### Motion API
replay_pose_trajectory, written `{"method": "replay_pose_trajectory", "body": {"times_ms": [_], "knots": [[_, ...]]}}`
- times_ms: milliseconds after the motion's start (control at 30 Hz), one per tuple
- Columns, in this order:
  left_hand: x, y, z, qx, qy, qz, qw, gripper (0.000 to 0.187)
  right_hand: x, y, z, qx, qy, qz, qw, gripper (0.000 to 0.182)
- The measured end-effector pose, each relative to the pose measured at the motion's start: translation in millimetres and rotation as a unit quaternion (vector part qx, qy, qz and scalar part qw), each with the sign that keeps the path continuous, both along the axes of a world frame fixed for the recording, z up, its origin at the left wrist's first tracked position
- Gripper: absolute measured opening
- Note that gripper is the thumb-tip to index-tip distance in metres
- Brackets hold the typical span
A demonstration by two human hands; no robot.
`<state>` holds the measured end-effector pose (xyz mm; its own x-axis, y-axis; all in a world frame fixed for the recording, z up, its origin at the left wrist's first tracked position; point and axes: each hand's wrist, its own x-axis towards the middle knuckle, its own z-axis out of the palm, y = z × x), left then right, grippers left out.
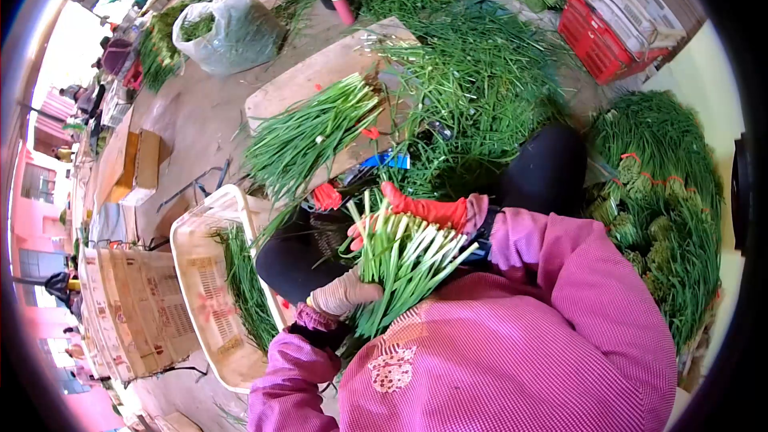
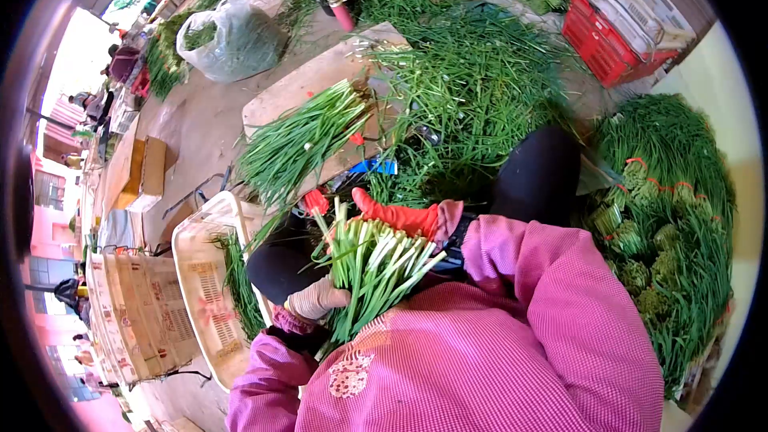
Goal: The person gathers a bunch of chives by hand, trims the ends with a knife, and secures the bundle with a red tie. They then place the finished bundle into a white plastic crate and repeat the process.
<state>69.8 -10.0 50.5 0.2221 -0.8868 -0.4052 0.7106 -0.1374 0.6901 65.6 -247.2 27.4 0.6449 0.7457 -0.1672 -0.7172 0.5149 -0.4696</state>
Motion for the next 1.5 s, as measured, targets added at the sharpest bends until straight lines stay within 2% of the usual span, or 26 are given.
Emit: {"method": "replay_pose_trajectory", "body": {"times_ms": [33, 67, 133, 167, 200, 233, 267, 333, 400, 467, 533, 600, 633, 667, 933, 967, 1000, 1067, 1100, 1133, 1200, 1267, 1333, 1400, 1467, 1500], "knots": [[2, -1, -3, 0.012, 0.005, -0.019, 1.0, 0.089, -4, -10, 17, -0.042, -0.003, -0.018, 0.999, 0.097], [4, -1, -7, 0.024, 0.008, -0.036, 0.999, 0.088, 14, -11, -31, -0.046, -0.088, -0.069, 0.993, 0.099], [1, 0, -3, 0.032, 0.013, -0.015, 0.999, 0.087, 59, -38, -86, 0.285, -0.168, -0.032, 0.943, 0.102], [-1, 1, 1, 0.043, 0.014, 0.008, 0.999, 0.087, 27, -65, 3, -0.159, -0.093, -0.165, 0.969, 0.102], [-3, 0, 5, 0.043, 0.015, 0.009, 0.999, 0.087, 22, -69, 23, -0.171, -0.125, -0.236, 0.948, 0.089], [-5, -2, 10, 0.063, -0.001, 0.026, 0.998, 0.096, 19, -61, 15, -0.171, -0.124, -0.236, 0.949, 0.089], [-7, -6, 14, 0.083, -0.018, 0.04, 0.996, 0.106, 12, -46, 1, -0.127, -0.167, -0.177, 0.961, 0.082], [-14, -11, 18, 0.07, -0.003, 0.08, 0.994, 0.102, 9, -36, -1, -0.083, -0.21, -0.122, 0.967, 0.075], [-20, -13, 18, 0.042, -0.015, 0.122, 0.991, 0.096, 7, -33, 23, -0.227, -0.19, -0.151, 0.943, 0.077], [-26, -9, 15, 0.035, -0.004, 0.168, 0.985, 0.083, 15, -51, 38, -0.333, -0.296, -0.226, 0.866, 0.071], [-30, -6, 10, 0.026, 0.002, 0.212, 0.977, 0.073, 14, -67, 44, -0.306, -0.412, -0.209, 0.832, 0.052], [-35, -6, 5, 0.046, 0.037, 0.275, 0.96, 0.064, -3, -59, 44, -0.424, -0.399, -0.173, 0.794, 0.043], [-39, -8, 6, 0.075, 0.028, 0.305, 0.949, 0.057, -12, -50, 43, -0.524, -0.471, -0.176, 0.688, 0.042], [-42, -11, 8, 0.075, 0.03, 0.304, 0.949, 0.057, -21, -41, 44, -0.562, -0.476, -0.179, 0.652, 0.038], [-56, -21, 15, 0.183, -0.01, 0.384, 0.905, 0.034, -18, -35, 32, -0.607, -0.476, -0.247, 0.587, 0.009], [-56, -22, 17, 0.176, -0.004, 0.382, 0.907, 0.034, -9, -41, 28, -0.601, -0.53, -0.334, 0.497, 0.007], [-55, -21, 18, 0.169, 0.001, 0.38, 0.909, 0.034, -1, -50, 32, -0.638, -0.502, -0.375, 0.447, 0.005], [-56, -18, 12, 0.176, 0.006, 0.385, 0.906, 0.035, 24, -99, 39, -0.747, -0.55, -0.341, 0.154, 0.005], [-56, -17, 12, 0.169, 0.004, 0.382, 0.909, 0.035, 28, -120, 61, -0.803, -0.445, -0.363, 0.159, 0.006], [-56, -14, 12, 0.162, 0.001, 0.379, 0.911, 0.035, 40, -163, 57, -0.835, -0.463, -0.296, -0.007, 0.014], [-53, -10, 9, 0.177, -0.002, 0.362, 0.915, 0.034, 35, -162, 96, -0.84, -0.425, -0.338, -0.011, 0.024], [-51, -6, 0, 0.157, 0.018, 0.35, 0.923, 0.034, 32, -144, 104, -0.811, -0.45, -0.364, 0.087, 0.027], [-51, -8, 5, 0.155, 0.018, 0.34, 0.927, 0.036, 19, -101, 99, -0.699, -0.522, -0.345, 0.348, 0.022], [-49, -14, 15, 0.128, 0.072, 0.347, 0.926, 0.047, 2, -56, 84, -0.63, -0.561, -0.292, 0.45, 0.032], [-48, -16, 15, 0.132, 0.069, 0.355, 0.923, 0.048, -10, -29, 62, -0.634, -0.558, -0.214, 0.491, 0.047], [-48, -16, 16, 0.132, 0.092, 0.354, 0.921, 0.048, -13, -21, 59, -0.645, -0.573, -0.198, 0.466, 0.049]]}}
